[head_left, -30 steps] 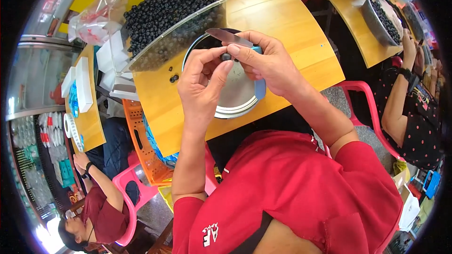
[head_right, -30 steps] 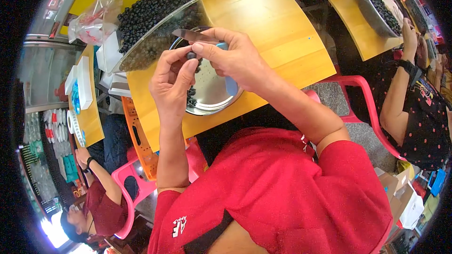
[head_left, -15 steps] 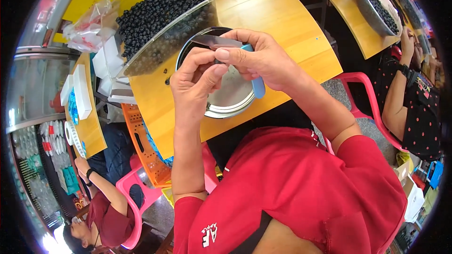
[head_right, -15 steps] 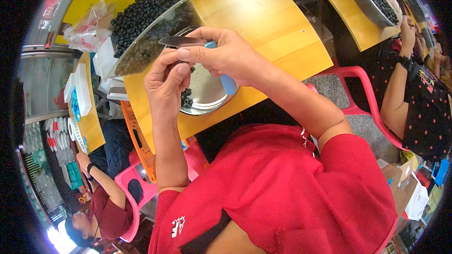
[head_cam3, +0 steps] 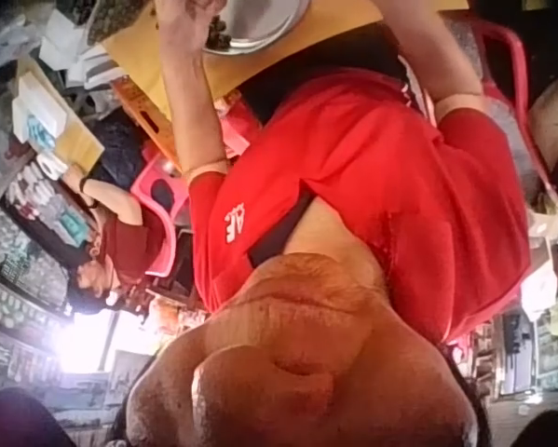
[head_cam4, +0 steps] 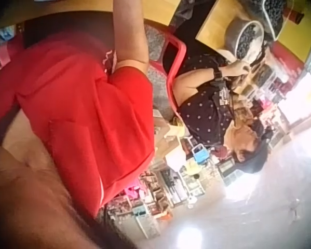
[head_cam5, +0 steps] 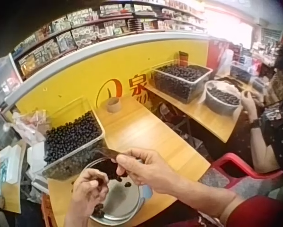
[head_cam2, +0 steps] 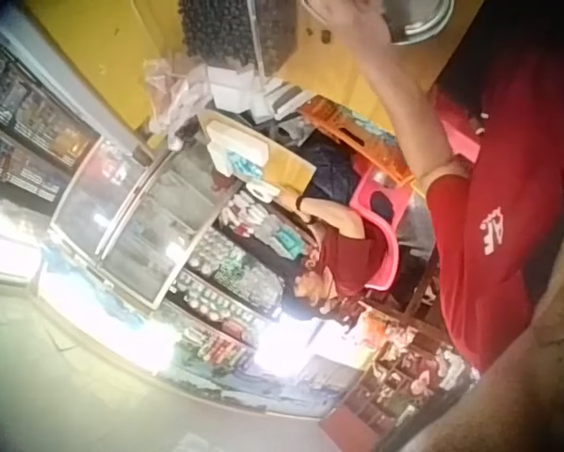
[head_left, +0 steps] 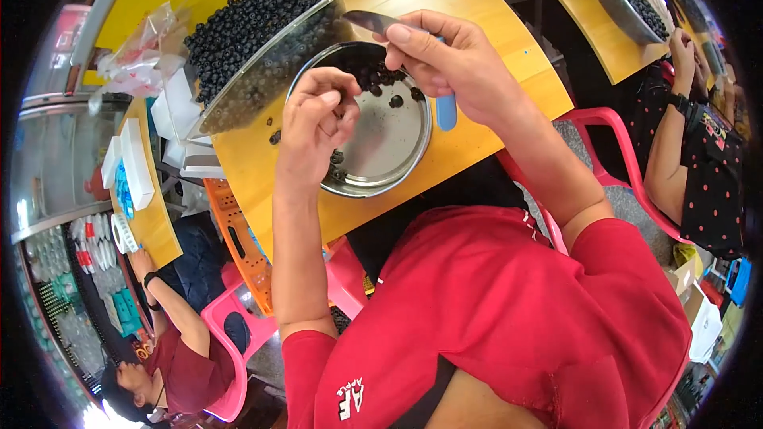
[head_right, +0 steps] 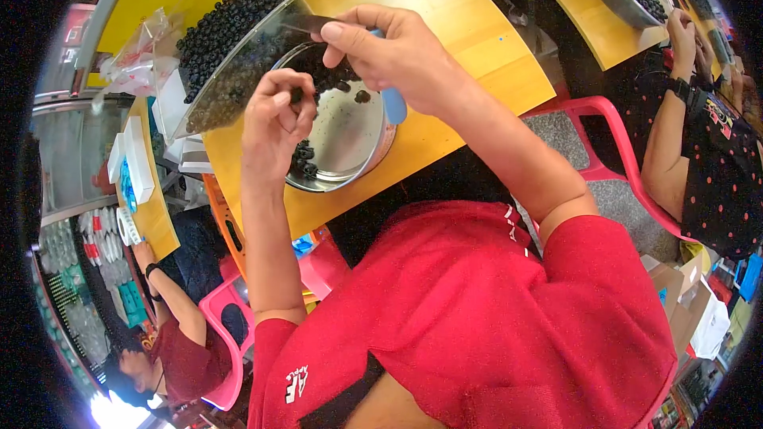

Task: The person uses a small blade to trim the ends of small black seeds or fruits at a manual workstation.

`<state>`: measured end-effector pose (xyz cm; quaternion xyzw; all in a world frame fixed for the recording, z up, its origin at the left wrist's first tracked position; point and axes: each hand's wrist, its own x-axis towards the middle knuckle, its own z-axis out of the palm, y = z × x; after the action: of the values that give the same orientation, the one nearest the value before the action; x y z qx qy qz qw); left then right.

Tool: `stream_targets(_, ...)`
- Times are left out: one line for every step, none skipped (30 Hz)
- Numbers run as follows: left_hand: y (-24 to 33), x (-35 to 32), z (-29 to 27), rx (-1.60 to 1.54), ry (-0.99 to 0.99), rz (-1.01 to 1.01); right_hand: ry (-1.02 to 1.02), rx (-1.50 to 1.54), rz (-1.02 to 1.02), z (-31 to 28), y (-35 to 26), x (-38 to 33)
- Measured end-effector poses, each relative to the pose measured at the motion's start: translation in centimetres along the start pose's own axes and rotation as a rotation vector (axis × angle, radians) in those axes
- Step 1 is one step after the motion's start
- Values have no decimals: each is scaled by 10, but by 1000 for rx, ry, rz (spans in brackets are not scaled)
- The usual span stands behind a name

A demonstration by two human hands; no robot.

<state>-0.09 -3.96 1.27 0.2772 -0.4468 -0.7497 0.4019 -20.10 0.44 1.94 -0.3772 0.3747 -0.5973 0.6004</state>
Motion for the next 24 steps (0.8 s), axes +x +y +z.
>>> stream_targets(-3,4,-5,173,4,-138,-15,10,-2,-3,-2,0)
stream_targets(-5,7,-8,344,12,-273,-15,12,-1,-2,-3,0)
stream_targets(-8,9,-2,515,-22,-256,-18,13,-5,-2,-4,0)
stream_targets(-19,13,-3,795,-82,-121,-21,14,-10,-1,-5,0)
stream_targets(-14,13,9,1036,-113,-152,-16,14,-11,-2,-5,-1)
stream_targets(-9,14,21,1277,-143,-182,-16,5,-19,-2,-6,-2)
stream_targets(-14,16,23,1278,-147,-182,-17,-4,-26,-3,-6,-3)
stream_targets(-22,18,21,1441,-194,-26,-18,-3,-27,-2,-6,-3)
stream_targets(-28,20,19,1599,-241,135,-23,-1,-23,-1,-6,-4)
stream_targets(-32,23,18,1601,-239,136,-28,0,-19,0,-6,-5)
stream_targets(-35,27,17,1617,-275,105,-28,1,-22,-1,-6,-5)
stream_targets(-37,29,17,1633,-309,74,-36,4,-25,-2,-6,-5)
stream_targets(-34,26,15,1641,-320,112,-46,7,-28,-2,-6,-5)
stream_targets(-31,25,14,1643,-322,115,-45,7,-32,-3,-6,-6)
stream_targets(-27,24,13,1380,-286,127,-35,-9,-39,-4,-6,-6)
stream_targets(-22,22,13,1118,-248,136,-26,-24,-45,-5,-6,-6)
stream_targets(-16,17,17,897,-198,5,-22,-25,-48,-6,-5,-7)
stream_targets(-7,13,20,727,-168,-120,-4,-38,-43,-6,-4,-7)
stream_targets(-2,9,23,573,-150,-125,13,-51,-36,-6,-3,-7)
stream_targets(3,3,24,420,-125,-127,6,-51,-38,-4,-2,-7)
stream_targets(3,-1,23,421,-120,-122,8,-79,-22,-1,-1,-6)
stream_targets(2,-4,22,281,-120,-112,10,-108,-5,2,0,-6)
stream_targets(1,-7,21,140,-119,-101,-13,-110,-14,5,0,-5)
stream_targets(0,-9,19,140,-113,-95,-21,-112,-13,7,0,-5)
